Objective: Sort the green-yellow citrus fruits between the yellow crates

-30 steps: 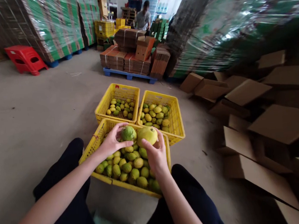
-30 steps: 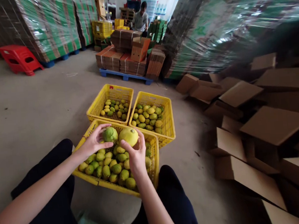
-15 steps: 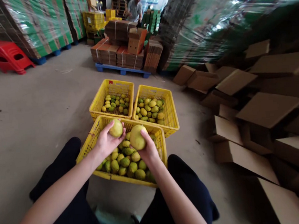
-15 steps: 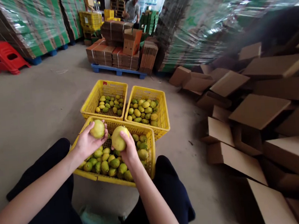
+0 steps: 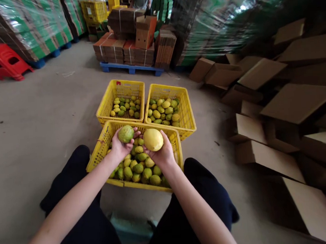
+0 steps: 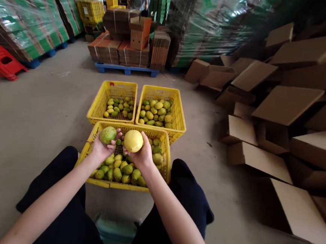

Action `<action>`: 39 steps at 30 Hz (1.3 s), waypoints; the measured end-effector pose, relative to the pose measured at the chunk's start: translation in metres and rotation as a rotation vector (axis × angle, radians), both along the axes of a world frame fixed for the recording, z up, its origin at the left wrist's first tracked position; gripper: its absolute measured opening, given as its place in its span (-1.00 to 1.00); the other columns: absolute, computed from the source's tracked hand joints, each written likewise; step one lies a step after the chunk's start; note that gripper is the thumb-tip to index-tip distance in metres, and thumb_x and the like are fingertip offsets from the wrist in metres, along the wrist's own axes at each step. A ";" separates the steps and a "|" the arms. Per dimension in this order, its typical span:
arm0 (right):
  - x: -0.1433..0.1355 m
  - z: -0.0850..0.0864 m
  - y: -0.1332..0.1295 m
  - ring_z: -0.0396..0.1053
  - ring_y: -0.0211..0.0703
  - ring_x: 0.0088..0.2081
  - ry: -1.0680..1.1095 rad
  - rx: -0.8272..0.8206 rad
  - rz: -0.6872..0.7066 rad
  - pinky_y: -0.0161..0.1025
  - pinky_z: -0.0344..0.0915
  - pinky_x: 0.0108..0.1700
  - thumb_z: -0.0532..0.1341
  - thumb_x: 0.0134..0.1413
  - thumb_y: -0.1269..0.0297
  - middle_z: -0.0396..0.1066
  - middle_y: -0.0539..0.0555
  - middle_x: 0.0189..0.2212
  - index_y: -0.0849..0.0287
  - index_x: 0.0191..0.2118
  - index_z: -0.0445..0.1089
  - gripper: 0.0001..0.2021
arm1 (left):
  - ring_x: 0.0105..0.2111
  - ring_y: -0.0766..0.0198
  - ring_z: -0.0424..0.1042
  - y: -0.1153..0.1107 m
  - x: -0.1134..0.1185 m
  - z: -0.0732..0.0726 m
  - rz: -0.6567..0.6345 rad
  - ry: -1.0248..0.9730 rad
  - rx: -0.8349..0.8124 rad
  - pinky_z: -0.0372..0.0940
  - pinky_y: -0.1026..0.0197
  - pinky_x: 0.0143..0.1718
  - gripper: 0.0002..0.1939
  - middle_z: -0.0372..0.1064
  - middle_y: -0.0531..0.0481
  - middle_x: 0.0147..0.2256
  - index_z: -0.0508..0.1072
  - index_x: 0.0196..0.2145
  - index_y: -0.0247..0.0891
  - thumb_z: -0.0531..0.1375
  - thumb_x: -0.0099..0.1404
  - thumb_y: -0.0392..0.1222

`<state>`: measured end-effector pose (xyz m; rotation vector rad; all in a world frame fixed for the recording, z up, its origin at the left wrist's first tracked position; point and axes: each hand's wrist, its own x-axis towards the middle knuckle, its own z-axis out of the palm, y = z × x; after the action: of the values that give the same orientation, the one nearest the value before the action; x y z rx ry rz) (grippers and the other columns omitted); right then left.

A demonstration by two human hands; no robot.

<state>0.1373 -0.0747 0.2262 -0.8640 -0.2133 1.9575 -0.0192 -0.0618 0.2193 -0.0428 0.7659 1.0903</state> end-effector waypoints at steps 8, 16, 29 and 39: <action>0.009 -0.005 0.002 0.47 -0.15 -0.49 0.027 -0.048 -0.104 -0.31 0.45 -0.50 0.24 0.12 0.11 0.51 0.07 -0.50 0.20 -0.21 0.41 -0.75 | -0.67 0.44 0.23 0.001 0.002 -0.004 0.039 -0.040 -0.087 -0.04 0.52 -0.86 -0.61 0.44 -0.13 -0.42 0.38 -0.08 -0.36 -0.13 0.47 -0.08; 0.019 -0.001 -0.003 0.46 -0.17 -0.48 0.031 0.008 -0.093 -0.33 0.44 -0.52 0.29 0.05 0.01 0.50 0.07 -0.47 0.21 -0.25 0.41 -0.67 | -0.62 0.39 0.28 0.008 0.015 -0.004 0.061 0.092 0.008 0.13 0.44 -0.73 -0.59 0.37 -0.06 -0.45 0.38 -0.21 -0.31 -0.12 0.47 0.03; 0.047 0.002 -0.031 0.45 -0.07 -0.09 -0.805 0.638 -0.407 -0.12 0.43 -0.02 0.51 -0.29 0.26 0.46 0.00 -0.08 0.01 -0.07 0.40 -0.45 | 0.05 0.12 0.42 -0.016 0.027 -0.012 0.072 0.651 0.788 0.32 0.13 0.09 -0.43 0.41 -0.06 0.07 0.46 0.00 -0.13 0.45 0.01 -0.23; 0.055 -0.007 -0.026 0.45 -0.01 -0.06 -0.886 0.755 -0.358 -0.05 0.45 -0.03 0.55 -0.37 0.26 0.42 0.04 -0.05 0.02 -0.10 0.37 -0.40 | 0.08 0.07 0.37 -0.010 0.027 -0.010 -0.072 0.688 0.821 0.26 0.02 0.18 -0.44 0.34 -0.05 0.10 0.57 -0.05 -0.10 0.48 -0.07 -0.25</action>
<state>0.1921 -0.1012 0.2195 -1.0817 -1.1386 0.9190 0.0075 -0.0718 0.2092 1.0924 0.8534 1.2909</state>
